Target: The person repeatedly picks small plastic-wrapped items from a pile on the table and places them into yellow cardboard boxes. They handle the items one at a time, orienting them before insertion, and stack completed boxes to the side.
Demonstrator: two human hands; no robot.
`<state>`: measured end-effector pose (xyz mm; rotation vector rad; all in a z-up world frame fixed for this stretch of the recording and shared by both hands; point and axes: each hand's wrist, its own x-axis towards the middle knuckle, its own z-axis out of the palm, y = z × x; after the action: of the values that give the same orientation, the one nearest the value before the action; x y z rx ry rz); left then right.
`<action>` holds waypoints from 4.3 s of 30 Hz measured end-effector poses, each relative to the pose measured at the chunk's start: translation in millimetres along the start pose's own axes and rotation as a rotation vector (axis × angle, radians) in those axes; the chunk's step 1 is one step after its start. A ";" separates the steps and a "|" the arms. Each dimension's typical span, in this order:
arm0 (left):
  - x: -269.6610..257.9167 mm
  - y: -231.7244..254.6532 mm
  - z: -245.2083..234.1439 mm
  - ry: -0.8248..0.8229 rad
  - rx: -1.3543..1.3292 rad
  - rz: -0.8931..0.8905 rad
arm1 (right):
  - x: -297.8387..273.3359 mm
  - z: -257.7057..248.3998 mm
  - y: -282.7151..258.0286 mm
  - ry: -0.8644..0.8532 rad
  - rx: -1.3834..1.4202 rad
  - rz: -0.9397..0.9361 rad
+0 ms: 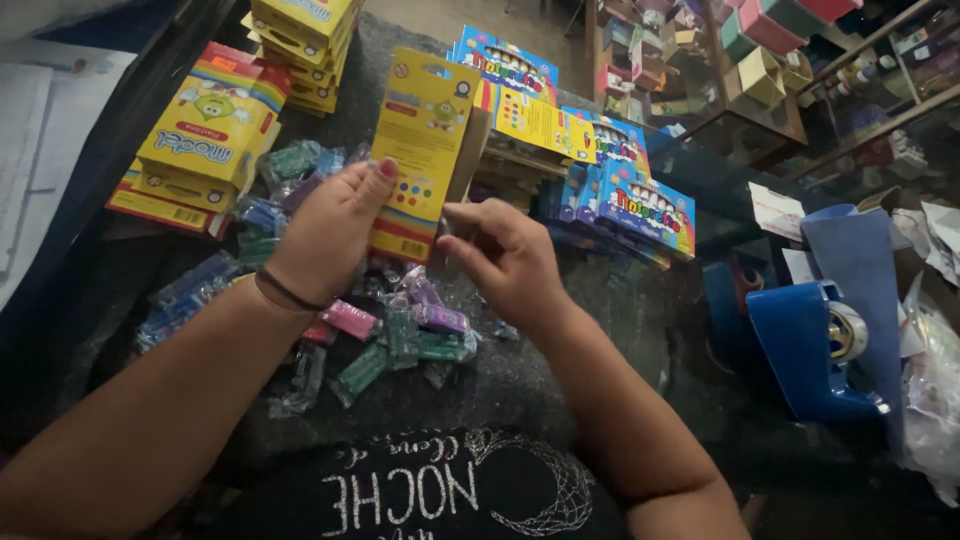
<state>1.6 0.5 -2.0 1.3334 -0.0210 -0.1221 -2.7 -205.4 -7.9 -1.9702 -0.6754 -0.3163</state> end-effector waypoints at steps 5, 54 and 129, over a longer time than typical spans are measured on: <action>4.8 -9.7 2.7 0.011 -0.034 -0.036 | 6.4 -5.9 7.4 -0.105 -0.025 -0.065; 5.1 -6.0 -6.1 -0.069 -0.270 -0.118 | 22.4 -19.0 -23.4 0.080 -0.144 -0.537; -10.3 51.9 -46.8 0.235 -0.288 -0.050 | -30.2 109.9 -27.5 -0.536 -0.465 -0.021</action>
<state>-0.7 58.8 37.9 1.0541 0.2211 -0.0089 -50.2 -109.0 -54.9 -2.5275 -1.0308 0.0627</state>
